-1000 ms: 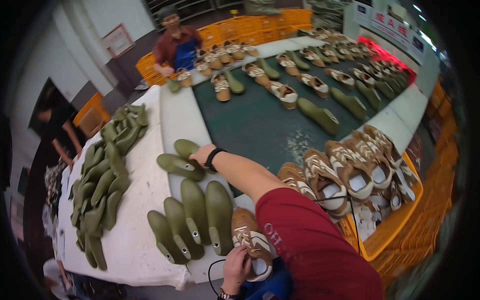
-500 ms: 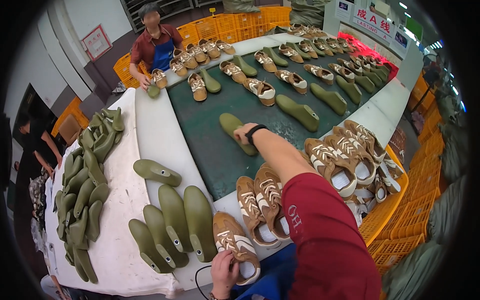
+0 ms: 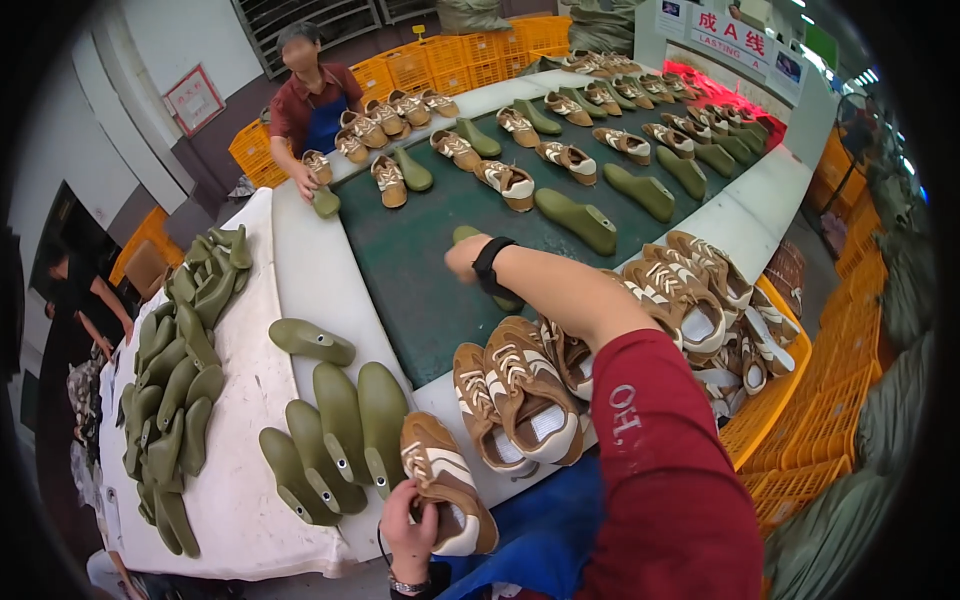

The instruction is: The recorder is at a shoe manufacturing station, pairing and sorting shoe lasts and completed shoe uppers on a production line.

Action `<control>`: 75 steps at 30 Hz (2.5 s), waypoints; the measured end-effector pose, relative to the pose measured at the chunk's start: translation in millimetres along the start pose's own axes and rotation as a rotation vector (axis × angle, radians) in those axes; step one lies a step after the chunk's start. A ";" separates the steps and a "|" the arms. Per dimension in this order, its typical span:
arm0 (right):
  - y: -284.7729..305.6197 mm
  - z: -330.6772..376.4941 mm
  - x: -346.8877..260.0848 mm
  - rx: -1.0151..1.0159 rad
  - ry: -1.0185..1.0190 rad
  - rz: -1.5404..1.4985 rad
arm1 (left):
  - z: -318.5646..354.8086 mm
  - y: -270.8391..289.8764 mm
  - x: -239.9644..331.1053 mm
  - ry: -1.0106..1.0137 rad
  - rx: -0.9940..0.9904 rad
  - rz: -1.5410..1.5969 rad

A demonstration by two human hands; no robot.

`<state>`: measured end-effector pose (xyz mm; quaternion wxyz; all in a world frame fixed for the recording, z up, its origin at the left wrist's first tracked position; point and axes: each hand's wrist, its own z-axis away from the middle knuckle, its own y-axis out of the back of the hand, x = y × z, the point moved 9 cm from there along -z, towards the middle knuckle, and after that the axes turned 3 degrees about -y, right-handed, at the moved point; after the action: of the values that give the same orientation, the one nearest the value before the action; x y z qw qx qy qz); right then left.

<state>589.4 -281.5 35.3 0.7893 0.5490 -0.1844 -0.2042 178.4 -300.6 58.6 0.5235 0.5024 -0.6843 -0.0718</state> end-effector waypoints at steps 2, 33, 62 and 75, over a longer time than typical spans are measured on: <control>56.1 42.9 -70.7 0.095 0.376 -0.150 | -13.6 18.7 14.1 -0.027 0.067 -0.021; 5.3 -63.1 1.3 0.195 -0.082 -0.253 | -46.6 57.4 -99.8 0.289 0.043 -0.798; 165.8 269.0 -28.4 0.277 0.402 -0.510 | -41.2 40.9 -106.5 0.245 0.009 -0.829; -310.7 514.8 173.8 0.269 -0.844 -1.982 | -43.2 35.7 -121.7 0.263 -0.109 -0.958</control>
<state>434.4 -877.6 -76.3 0.0799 0.4214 0.0633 -0.9011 184.1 -172.0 21.5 0.5391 0.7370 -0.3000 -0.2762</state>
